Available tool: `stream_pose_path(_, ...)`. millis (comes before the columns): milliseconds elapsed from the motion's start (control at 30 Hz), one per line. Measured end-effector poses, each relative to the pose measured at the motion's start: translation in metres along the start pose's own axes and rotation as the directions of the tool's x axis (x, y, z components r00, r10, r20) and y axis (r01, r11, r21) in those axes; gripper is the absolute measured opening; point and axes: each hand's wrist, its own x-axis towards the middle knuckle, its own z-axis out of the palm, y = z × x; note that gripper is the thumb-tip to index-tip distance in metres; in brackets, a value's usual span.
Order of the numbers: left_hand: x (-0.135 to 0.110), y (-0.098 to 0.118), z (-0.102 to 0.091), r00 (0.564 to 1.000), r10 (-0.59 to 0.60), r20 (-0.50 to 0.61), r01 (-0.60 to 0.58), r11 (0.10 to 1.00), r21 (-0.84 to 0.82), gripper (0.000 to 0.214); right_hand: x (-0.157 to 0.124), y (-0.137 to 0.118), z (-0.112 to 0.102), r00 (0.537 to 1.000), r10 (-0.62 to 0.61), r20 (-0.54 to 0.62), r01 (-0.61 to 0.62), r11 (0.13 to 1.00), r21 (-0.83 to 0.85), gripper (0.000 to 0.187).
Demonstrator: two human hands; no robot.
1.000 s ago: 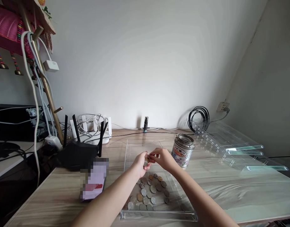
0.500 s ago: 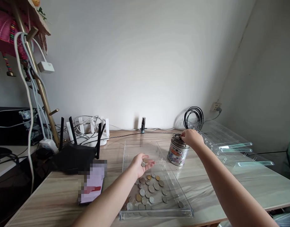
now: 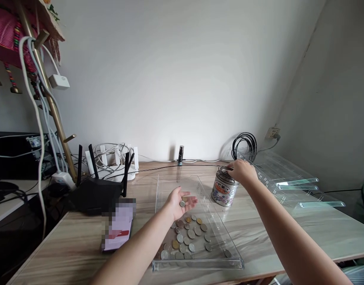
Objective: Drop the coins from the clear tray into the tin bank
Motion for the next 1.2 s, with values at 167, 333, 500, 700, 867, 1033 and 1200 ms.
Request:
stream_pose_path(167, 0.001, 0.002, 0.001, 1.000, 0.012, 0.019, -0.011, 0.999, -0.030, 0.038, -0.053, -0.053, 0.035, 0.934, -0.355, 0.043, 0.315, 0.874, 0.371, 0.023)
stream_pose_path(333, 0.001, 0.001, 0.001, 1.000, -0.009, 0.002, 0.009, 1.000, 0.008, 0.040, -0.085, -0.086, 0.072, 0.884, -0.454, 0.113, 0.329, 0.774, 0.541, 0.013)
stream_pose_path(500, -0.001, 0.001, -0.001, 0.999, -0.035, 0.007, 0.035, 0.999, 0.005, 0.042, -0.058, -0.062, 0.044, 0.941, -0.337, 0.040, 0.236, 0.735, 0.635, 0.016)
stream_pose_path(700, -0.002, 0.001, -0.001, 1.000, -0.016, 0.015, 0.015, 0.998, 0.054, 0.043, -0.005, -0.005, 0.000, 0.994, 0.011, -0.105, 0.001, 0.994, 0.108, 0.019)
stream_pose_path(867, -0.001, 0.002, -0.003, 1.000, -0.008, 0.015, 0.007, 0.998, 0.062, 0.043, 0.012, 0.013, 0.000, 0.990, 0.024, 0.141, -0.014, 0.997, -0.074, 0.021)
stream_pose_path(1033, -0.001, 0.003, -0.004, 0.999, 0.035, 0.036, -0.036, 0.999, 0.013, 0.045, 0.000, 0.004, 0.000, 0.997, 0.054, 0.060, -0.058, 0.997, 0.060, 0.020)
stream_pose_path(1200, -0.002, 0.004, -0.003, 0.984, 0.174, 0.028, -0.170, 0.979, -0.108, 0.047, -0.053, -0.044, 0.025, 0.959, -0.282, 0.022, 0.257, 0.900, 0.351, 0.023)
